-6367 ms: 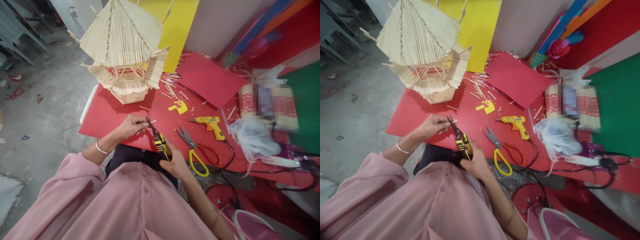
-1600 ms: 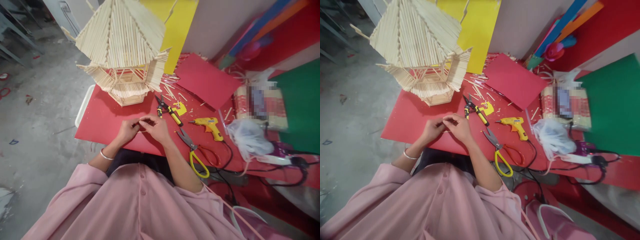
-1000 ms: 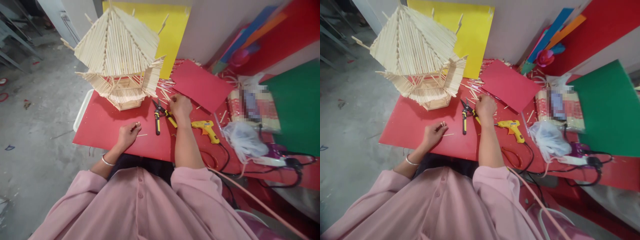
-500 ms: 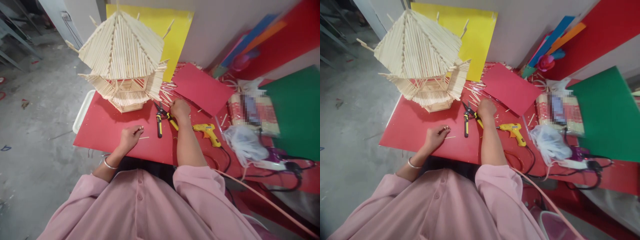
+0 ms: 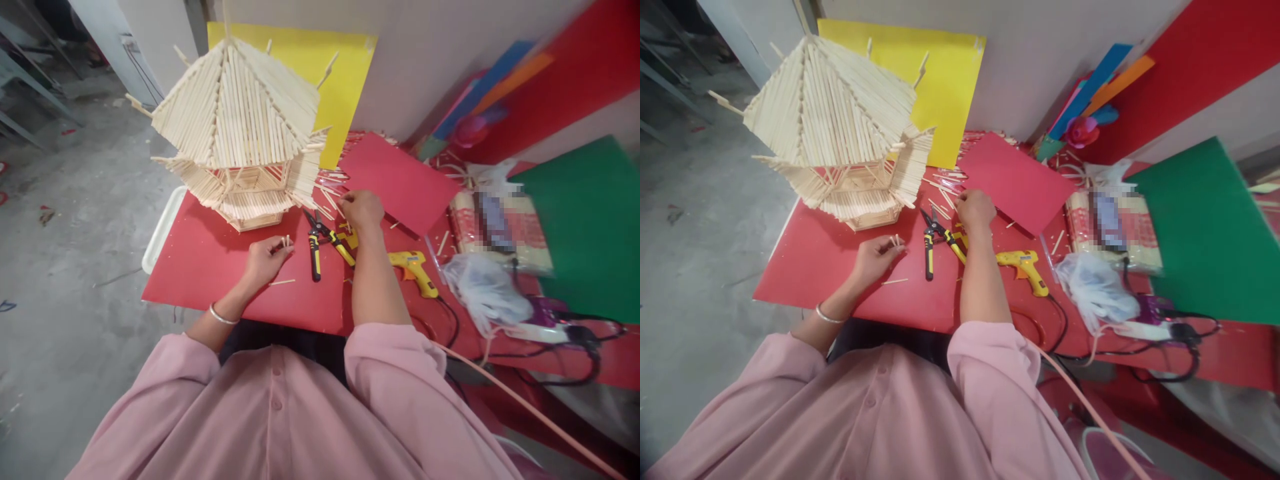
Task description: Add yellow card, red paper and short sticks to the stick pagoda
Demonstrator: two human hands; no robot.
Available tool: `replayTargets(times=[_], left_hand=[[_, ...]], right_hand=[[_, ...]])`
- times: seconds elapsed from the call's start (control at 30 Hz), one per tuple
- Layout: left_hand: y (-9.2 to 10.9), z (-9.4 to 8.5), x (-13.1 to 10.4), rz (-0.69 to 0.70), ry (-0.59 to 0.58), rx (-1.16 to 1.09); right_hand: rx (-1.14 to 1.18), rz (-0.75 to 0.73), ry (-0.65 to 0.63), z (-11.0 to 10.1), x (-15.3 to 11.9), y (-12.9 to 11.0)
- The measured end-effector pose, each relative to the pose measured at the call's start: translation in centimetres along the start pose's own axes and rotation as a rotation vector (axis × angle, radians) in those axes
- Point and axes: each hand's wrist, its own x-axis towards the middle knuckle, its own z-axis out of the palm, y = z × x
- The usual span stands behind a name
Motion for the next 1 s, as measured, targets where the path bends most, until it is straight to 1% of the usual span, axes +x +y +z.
replayTargets(times=[0.07, 0.13, 0.23, 0.3, 0.37, 0.43, 0.5, 0.6, 0.63, 0.7, 0.77, 0.83, 0.87, 0.9, 1.0], left_hand=[[-0.1, 0.7, 1.2, 0.020, 0.006, -0.053], [-0.3, 1.1, 1.9, 0.020, 0.011, -0.060], [-0.5, 1.0, 1.9, 0.004, 0.016, -0.021], [-0.3, 0.7, 1.7, -0.030, 0.008, -0.017], [-0.1, 0.6, 1.6, -0.070, -0.002, -0.043], [0.2, 0.5, 1.7, -0.111, -0.001, -0.088], [0.3, 0.6, 1.8, -0.157, 0.001, -0.143], [0.3, 0.9, 1.8, -0.177, -0.033, -0.256], [0.3, 1.0, 1.8, -0.172, -0.050, -0.294], [0.3, 1.2, 1.5, -0.165, -0.084, -0.358], [0.4, 1.2, 1.2, -0.165, -0.119, -0.403], [0.5, 0.9, 0.7, -0.155, -0.149, -0.420], [0.5, 0.7, 0.5, -0.146, -0.160, -0.409], [0.6, 0.4, 0.1, -0.135, -0.167, -0.382], [0.5, -0.4, -1.0, -0.123, -0.182, -0.259]], right_hand=[[0.008, -0.016, 0.025, 0.2, 0.8, -0.3], [0.004, -0.018, 0.016, 0.6, 1.7, -0.6], [-0.005, -0.005, -0.020, 1.1, 2.8, -0.9], [-0.020, -0.007, -0.031, 1.4, 3.1, -1.1], [-0.033, -0.014, -0.043, 1.4, 3.1, -1.0], [0.002, -0.024, -0.046, 1.0, 2.5, -0.5], [0.130, -0.037, -0.018, 0.6, 1.0, 0.3], [0.515, -0.058, 0.025, 0.3, -2.9, 1.6], [0.662, -0.069, -0.005, 0.5, -4.6, 1.9], [0.907, -0.089, -0.127, 1.0, -8.0, 2.3], [1.050, -0.097, -0.244, 1.8, -11.3, 2.2], [1.069, -0.105, -0.287, 2.7, -13.7, 1.8], [1.032, -0.133, -0.270, 3.1, -14.6, 1.5], [0.972, -0.179, -0.224, 3.5, -15.3, 1.2], [0.748, -0.344, -0.022, 4.6, -16.2, 0.3]])
